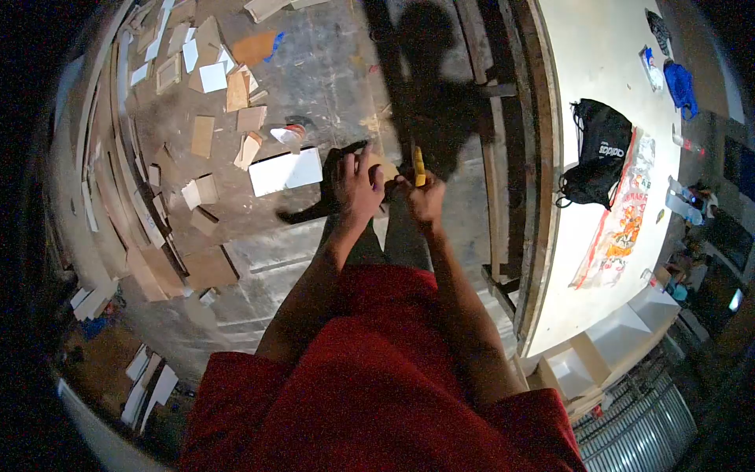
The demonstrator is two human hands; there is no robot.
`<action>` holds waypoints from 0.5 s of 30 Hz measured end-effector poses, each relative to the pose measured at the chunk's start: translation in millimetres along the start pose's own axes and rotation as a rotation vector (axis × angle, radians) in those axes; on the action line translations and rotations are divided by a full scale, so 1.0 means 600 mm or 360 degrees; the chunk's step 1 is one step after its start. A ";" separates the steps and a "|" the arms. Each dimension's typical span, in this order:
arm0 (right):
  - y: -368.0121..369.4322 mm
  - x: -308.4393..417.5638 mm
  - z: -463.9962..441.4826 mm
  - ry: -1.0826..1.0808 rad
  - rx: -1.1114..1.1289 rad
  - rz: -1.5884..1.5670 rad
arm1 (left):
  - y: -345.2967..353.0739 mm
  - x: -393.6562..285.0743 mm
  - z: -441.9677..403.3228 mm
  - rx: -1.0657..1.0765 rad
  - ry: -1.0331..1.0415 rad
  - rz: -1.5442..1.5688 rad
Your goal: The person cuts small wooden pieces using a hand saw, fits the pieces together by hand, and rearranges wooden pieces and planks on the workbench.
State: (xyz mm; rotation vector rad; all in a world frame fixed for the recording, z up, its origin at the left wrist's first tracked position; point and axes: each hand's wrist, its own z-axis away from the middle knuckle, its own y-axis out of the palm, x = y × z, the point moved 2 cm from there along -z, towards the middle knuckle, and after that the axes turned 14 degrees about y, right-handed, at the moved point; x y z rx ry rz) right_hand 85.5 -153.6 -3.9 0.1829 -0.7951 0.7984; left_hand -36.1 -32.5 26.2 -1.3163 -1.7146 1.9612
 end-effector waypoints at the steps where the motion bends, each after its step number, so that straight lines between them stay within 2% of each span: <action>1: 0.001 -0.014 -0.014 -0.0049 0.0085 -0.0117 | -0.006 0.006 0.003 0.0067 -0.0084 0.0170; 2: -0.003 -0.026 -0.028 -0.0116 0.0248 -0.0484 | -0.015 0.010 0.008 0.0068 -0.0098 0.0196; 3: -0.003 -0.019 -0.028 -0.0116 0.0251 -0.0498 | -0.016 0.017 0.011 0.0072 -0.0091 0.0184; 5: -0.002 0.021 -0.018 -0.0070 0.0159 -0.0259 | -0.009 0.031 0.017 0.0222 -0.0086 0.0298; 6: 0.005 0.049 -0.007 0.0050 0.0163 -0.0147 | -0.013 0.030 0.018 0.0085 -0.0023 0.0319; 7: 0.005 0.047 -0.007 0.0048 0.0157 -0.0152 | -0.014 0.031 0.021 0.0087 -0.0014 0.0321; 8: 0.005 0.053 -0.005 -0.0023 0.0099 -0.0121 | -0.014 0.035 0.025 0.0202 -0.0143 0.0315; 9: 0.003 0.048 -0.006 -0.0091 0.0042 -0.0088 | -0.014 0.036 0.029 0.0317 -0.0273 0.0308; 13: -0.005 0.005 -0.006 -0.0170 -0.0088 -0.0118 | -0.021 0.035 0.040 0.0387 -0.0306 0.0236; 15: -0.010 -0.015 0.002 0.0010 -0.0214 0.0135 | -0.014 0.039 0.050 0.0377 -0.0421 0.0268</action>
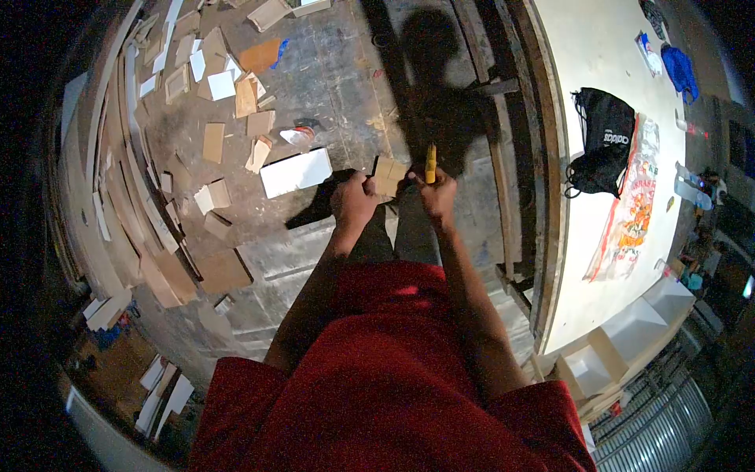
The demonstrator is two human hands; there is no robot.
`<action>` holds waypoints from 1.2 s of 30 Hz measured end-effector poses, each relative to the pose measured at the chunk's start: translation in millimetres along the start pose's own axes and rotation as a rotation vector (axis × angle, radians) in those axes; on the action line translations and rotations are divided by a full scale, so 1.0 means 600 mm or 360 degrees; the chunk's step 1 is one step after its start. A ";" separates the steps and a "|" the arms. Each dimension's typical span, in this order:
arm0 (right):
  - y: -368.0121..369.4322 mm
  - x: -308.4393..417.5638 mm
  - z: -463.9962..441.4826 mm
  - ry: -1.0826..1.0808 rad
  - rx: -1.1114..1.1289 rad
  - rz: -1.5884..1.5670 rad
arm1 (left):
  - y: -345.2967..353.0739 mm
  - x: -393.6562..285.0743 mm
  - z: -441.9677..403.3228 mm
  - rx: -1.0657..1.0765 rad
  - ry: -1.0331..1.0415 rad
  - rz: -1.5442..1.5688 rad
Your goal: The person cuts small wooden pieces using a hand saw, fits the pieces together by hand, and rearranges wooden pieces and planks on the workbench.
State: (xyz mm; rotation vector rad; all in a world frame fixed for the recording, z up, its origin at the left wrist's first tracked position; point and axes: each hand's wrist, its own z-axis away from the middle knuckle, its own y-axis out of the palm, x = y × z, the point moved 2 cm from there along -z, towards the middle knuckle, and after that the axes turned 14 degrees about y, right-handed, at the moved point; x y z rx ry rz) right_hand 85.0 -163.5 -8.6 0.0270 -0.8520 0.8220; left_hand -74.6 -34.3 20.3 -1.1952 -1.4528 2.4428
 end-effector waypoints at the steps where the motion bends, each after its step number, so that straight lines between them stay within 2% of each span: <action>1: -0.001 0.000 0.005 0.0001 -0.0001 -0.0004 | 0.005 0.006 0.001 0.0002 0.0003 -0.0003; 3: -0.001 0.006 0.016 0.0125 0.0055 0.0090 | 0.005 0.012 -0.001 -0.0027 0.0083 0.0059; 7: 0.010 0.024 0.023 0.0132 0.0123 0.0064 | 0.001 0.012 -0.003 0.0017 0.0149 0.0092; 9: 0.015 0.029 0.012 0.0232 0.0243 0.0038 | -0.001 0.011 -0.010 -0.0033 0.0303 0.0120; 12: 0.020 0.042 0.004 0.0078 0.0338 -0.0167 | -0.008 0.005 -0.024 0.0059 0.0338 0.0103; 16: 0.023 0.041 -0.016 -0.0047 0.0365 -0.0281 | -0.026 -0.012 -0.051 0.0227 0.0256 0.0051; 18: 0.022 0.040 -0.022 -0.0131 0.0290 -0.0111 | -0.037 -0.021 -0.060 0.0388 0.0133 0.0028; 22: 0.001 0.030 -0.018 0.0053 0.0339 -0.0224 | -0.058 -0.042 -0.058 0.0230 0.0171 -0.0047; 24: -0.016 0.013 -0.022 0.0126 0.0177 -0.0304 | -0.065 -0.049 -0.058 0.0091 0.0505 -0.0025; 25: -0.021 -0.001 -0.022 0.0176 0.0172 -0.0579 | -0.062 -0.046 -0.058 0.0094 0.0512 -0.0028; 27: -0.037 -0.018 -0.018 0.0256 0.0124 -0.0550 | -0.057 -0.041 -0.058 0.0164 0.0585 -0.0022; 29: -0.045 -0.031 -0.005 0.0336 0.0078 -0.0520 | -0.054 -0.035 -0.053 0.0165 0.0534 -0.0025; 31: -0.051 -0.041 0.013 0.0219 0.0069 -0.0164 | -0.049 -0.032 -0.042 0.0162 0.0484 -0.0026; 34: -0.040 -0.054 0.033 0.0092 0.0093 -0.0071 | -0.049 -0.034 -0.019 0.0136 0.0338 -0.0147; 36: -0.031 -0.052 0.036 0.0175 0.0146 -0.0065 | -0.048 -0.039 -0.004 0.0003 0.0261 -0.0105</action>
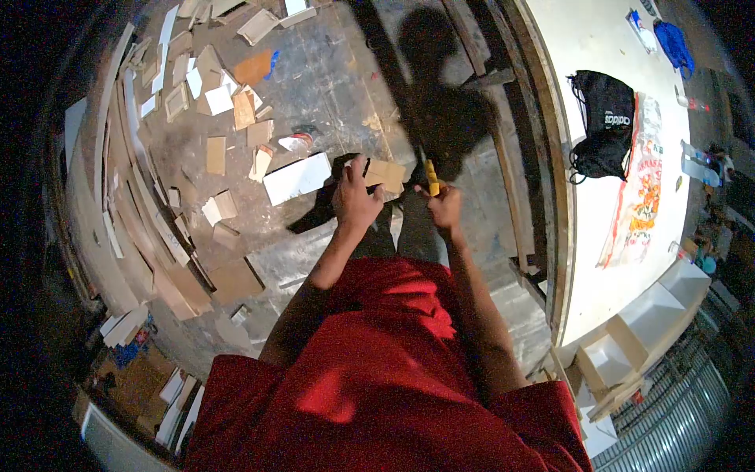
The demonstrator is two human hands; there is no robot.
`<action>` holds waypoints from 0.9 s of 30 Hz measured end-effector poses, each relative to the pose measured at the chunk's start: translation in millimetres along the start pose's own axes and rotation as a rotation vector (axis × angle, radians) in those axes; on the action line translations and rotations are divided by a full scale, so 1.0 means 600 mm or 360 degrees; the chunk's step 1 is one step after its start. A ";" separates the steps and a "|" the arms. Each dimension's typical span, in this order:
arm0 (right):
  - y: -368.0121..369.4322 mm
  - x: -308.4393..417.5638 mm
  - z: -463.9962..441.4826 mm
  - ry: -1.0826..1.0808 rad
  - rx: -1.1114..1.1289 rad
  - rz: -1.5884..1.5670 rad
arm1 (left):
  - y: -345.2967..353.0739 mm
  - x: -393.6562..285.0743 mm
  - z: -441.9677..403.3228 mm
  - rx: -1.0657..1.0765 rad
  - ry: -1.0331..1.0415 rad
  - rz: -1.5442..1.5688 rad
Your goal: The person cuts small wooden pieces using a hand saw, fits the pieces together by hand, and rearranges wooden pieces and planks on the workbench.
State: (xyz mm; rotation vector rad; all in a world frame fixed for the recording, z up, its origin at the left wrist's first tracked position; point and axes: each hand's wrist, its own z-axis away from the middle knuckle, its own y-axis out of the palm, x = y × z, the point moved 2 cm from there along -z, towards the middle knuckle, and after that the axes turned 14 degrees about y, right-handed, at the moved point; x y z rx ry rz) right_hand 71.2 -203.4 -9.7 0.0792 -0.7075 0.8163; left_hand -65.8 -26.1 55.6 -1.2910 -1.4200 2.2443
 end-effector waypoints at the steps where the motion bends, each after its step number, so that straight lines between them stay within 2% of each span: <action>1: 0.008 0.007 0.004 -0.0058 -0.0019 0.0095 | 0.001 0.000 0.005 0.0043 -0.0022 0.0017; 4: 0.029 0.022 0.005 -0.0148 -0.0021 0.0167 | 0.025 0.012 0.012 0.0204 0.0047 -0.0066; 5: 0.034 0.027 0.002 -0.0176 -0.0006 0.0143 | 0.035 0.018 0.014 0.0052 0.0176 -0.0118; 6: 0.036 0.032 0.000 -0.0203 0.0009 0.0120 | 0.032 0.013 0.012 0.0043 0.0174 -0.0118; 8: 0.037 0.042 -0.010 -0.0229 0.0074 0.0066 | 0.029 0.008 0.015 0.0018 -0.0061 0.0086; 11: 0.037 0.050 -0.030 -0.0229 0.0165 0.0030 | 0.028 0.002 0.012 -0.0037 -0.0252 0.0146; 15: 0.031 0.078 -0.027 -0.0246 0.0208 -0.0080 | 0.036 0.018 0.014 -0.0143 -0.0219 0.0161; 17: 0.024 0.089 -0.027 -0.0230 0.0228 -0.0062 | 0.045 0.025 0.015 0.0014 -0.0243 0.0430; 22: 0.020 0.092 -0.035 -0.0324 0.0399 -0.0144 | 0.064 0.023 0.022 -0.0144 -0.0251 0.0429; 26: 0.018 0.081 -0.049 -0.0205 0.0380 -0.0081 | 0.099 0.013 0.029 -0.0197 -0.0378 0.0516; 27: 0.018 0.075 -0.057 -0.0182 0.0423 -0.0011 | 0.099 0.000 0.032 -0.0265 -0.0265 0.0421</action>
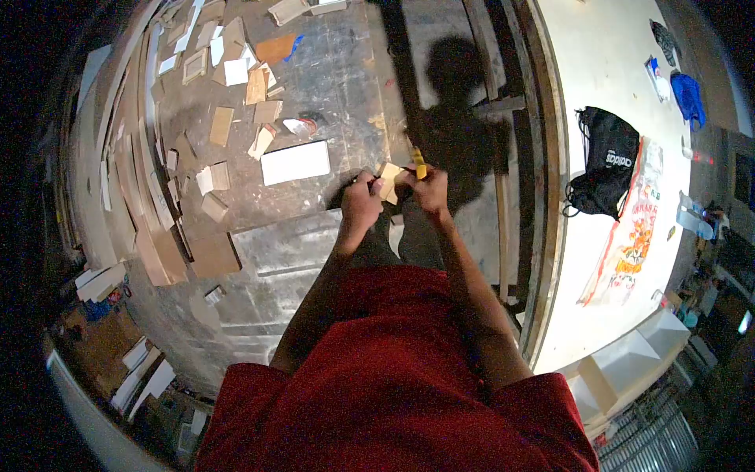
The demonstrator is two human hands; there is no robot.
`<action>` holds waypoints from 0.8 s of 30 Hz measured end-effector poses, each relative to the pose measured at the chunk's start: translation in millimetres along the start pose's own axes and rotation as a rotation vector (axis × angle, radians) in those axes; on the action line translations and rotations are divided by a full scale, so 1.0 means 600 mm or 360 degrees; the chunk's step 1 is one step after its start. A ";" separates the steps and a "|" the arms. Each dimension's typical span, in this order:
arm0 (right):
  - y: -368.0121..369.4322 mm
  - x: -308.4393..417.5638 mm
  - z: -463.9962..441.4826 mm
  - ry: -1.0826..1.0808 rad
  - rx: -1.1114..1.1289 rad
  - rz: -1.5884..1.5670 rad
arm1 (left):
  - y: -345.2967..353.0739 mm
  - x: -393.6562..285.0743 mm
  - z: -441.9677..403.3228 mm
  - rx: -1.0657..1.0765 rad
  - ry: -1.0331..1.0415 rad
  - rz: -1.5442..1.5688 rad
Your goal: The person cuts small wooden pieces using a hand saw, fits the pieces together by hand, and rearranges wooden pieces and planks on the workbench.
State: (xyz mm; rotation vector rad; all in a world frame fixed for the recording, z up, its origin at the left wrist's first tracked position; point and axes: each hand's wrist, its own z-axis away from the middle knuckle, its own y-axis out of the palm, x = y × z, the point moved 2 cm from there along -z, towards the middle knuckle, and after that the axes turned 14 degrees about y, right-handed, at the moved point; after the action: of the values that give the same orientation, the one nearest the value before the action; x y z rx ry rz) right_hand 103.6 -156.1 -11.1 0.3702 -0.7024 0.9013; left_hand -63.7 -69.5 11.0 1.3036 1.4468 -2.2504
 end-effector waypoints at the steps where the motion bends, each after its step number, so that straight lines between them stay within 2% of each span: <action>1: 0.000 -0.008 -0.007 -0.0008 0.0005 0.0001 | 0.002 -0.007 0.002 -0.0009 0.0003 -0.0002; 3: 0.004 -0.011 -0.014 -0.0106 -0.0026 -0.0056 | 0.003 -0.020 0.001 -0.0060 -0.0033 -0.0192; 5: 0.002 -0.004 -0.016 -0.0087 -0.0080 0.0025 | -0.006 -0.025 -0.002 -0.0087 -0.0022 -0.0149; 7: 0.003 0.006 -0.018 -0.0067 -0.0139 0.0108 | -0.018 -0.026 -0.011 0.0018 0.0078 -0.0232; 9: 0.005 0.014 -0.032 -0.0071 -0.0039 0.0098 | -0.021 -0.027 -0.028 0.0110 0.0084 -0.0278; 10: 0.006 0.019 -0.045 -0.0180 -0.0079 0.0355 | -0.023 -0.029 -0.040 -0.0217 0.0118 -0.0245; 11: 0.004 0.017 -0.050 -0.0186 -0.0072 0.0364 | -0.025 -0.029 -0.050 -0.0544 0.0146 -0.0211; 12: 0.010 0.030 -0.046 -0.0200 -0.0054 0.0387 | -0.020 -0.028 -0.063 -0.0753 0.0324 -0.0110; 13: 0.014 0.040 -0.045 -0.0214 -0.0038 0.0411 | -0.018 -0.040 -0.078 -0.0765 0.0321 -0.0109; 15: 0.016 0.053 -0.044 -0.0246 -0.0063 0.0568 | -0.002 -0.065 -0.096 -0.0843 0.0385 -0.0531; 16: 0.016 0.053 -0.044 -0.0229 -0.0048 0.0491 | 0.010 -0.064 -0.094 -0.0651 0.0323 -0.0518; 21: 0.009 0.037 -0.062 -0.0107 -0.0016 0.0263 | 0.019 -0.056 -0.095 -0.0782 0.0176 -0.0559; 24: -0.003 0.049 -0.048 -0.0195 -0.0173 0.0320 | 0.018 -0.072 -0.093 -0.0879 0.0075 -0.0544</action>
State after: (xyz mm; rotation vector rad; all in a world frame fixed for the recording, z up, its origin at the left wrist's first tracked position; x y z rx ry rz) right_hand 128.9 -123.5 -11.2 0.2625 -0.9099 1.0310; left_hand 0.7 -43.1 27.0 0.9914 2.2371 -1.7758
